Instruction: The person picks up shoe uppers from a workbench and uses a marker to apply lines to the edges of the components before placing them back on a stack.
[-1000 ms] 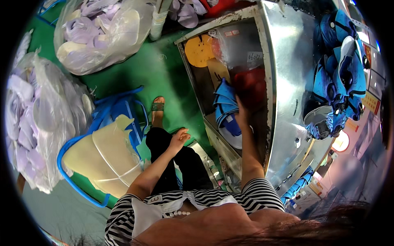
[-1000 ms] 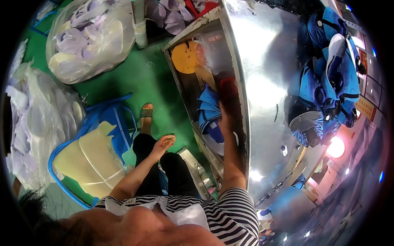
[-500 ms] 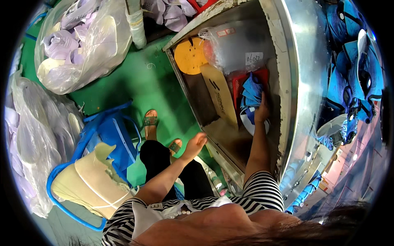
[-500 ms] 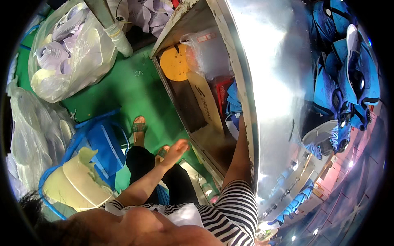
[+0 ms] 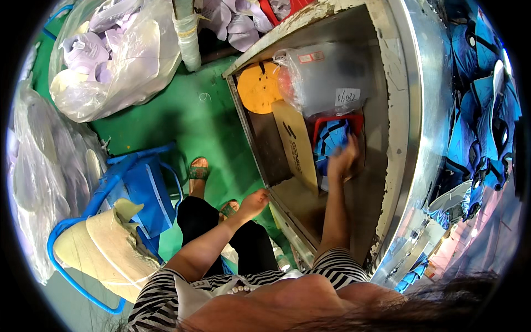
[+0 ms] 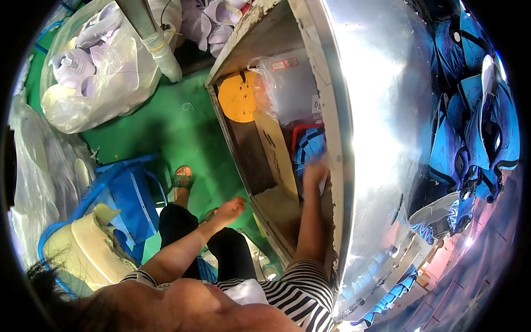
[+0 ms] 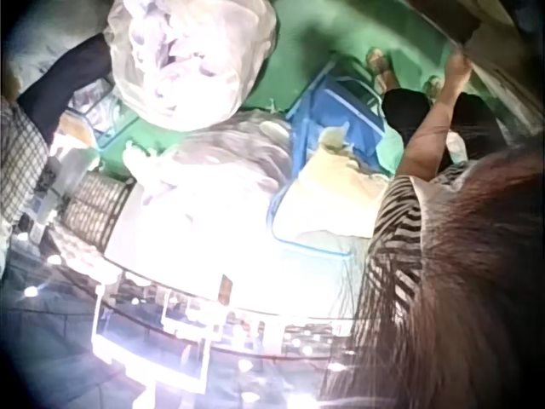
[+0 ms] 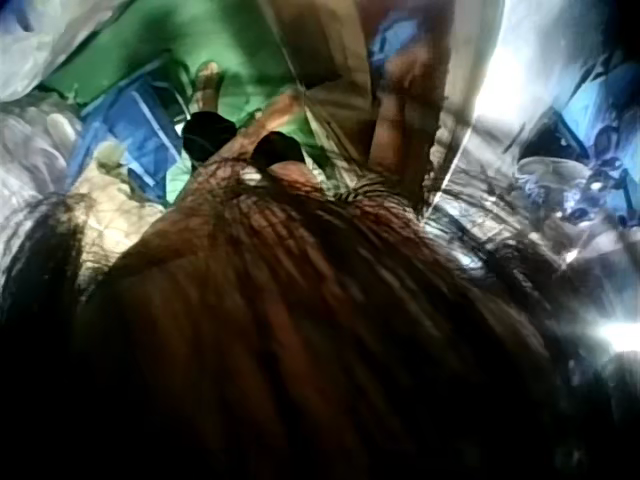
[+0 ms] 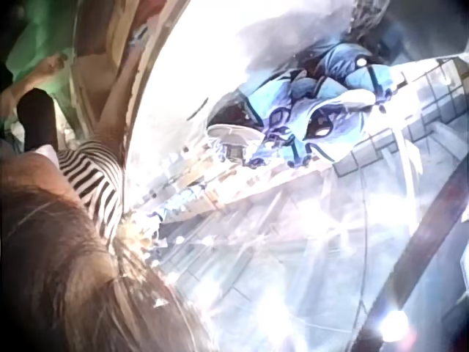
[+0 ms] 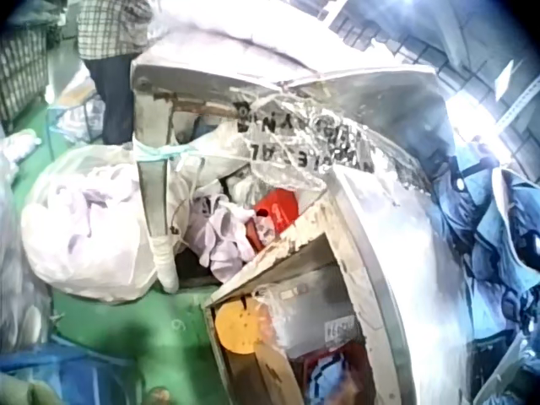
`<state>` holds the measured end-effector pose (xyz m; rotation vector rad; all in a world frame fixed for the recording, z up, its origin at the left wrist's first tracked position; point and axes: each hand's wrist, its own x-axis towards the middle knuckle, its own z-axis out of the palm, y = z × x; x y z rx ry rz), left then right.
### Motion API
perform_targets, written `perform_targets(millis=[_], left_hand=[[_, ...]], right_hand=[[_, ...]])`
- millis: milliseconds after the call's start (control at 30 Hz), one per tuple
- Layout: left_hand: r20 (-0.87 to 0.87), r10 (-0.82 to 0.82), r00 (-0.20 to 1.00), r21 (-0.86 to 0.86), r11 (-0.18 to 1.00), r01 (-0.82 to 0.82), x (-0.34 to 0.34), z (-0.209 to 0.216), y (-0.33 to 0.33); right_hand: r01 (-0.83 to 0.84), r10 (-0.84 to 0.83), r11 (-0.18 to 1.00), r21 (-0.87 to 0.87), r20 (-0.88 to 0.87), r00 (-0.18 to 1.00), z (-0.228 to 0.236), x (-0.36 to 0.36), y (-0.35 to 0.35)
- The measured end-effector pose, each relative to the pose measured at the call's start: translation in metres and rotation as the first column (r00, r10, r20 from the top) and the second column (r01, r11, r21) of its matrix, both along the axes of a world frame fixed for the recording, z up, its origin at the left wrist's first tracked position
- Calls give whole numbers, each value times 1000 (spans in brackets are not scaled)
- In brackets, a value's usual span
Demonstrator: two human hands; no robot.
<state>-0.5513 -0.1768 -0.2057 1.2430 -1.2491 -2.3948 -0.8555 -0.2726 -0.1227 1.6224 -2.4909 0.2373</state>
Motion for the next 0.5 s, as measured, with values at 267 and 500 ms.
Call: perform_targets(millis=[267, 500], left_hand=[[35, -30, 999, -22, 999, 31, 2, -3, -4], [15, 14, 1000, 3, 1000, -14, 2, 1, -11]], right_hand=[[-152, 159, 987, 62, -141, 977, -38, 58, -155], [-222, 249, 962, -157, 184, 951, -11, 10, -129]])
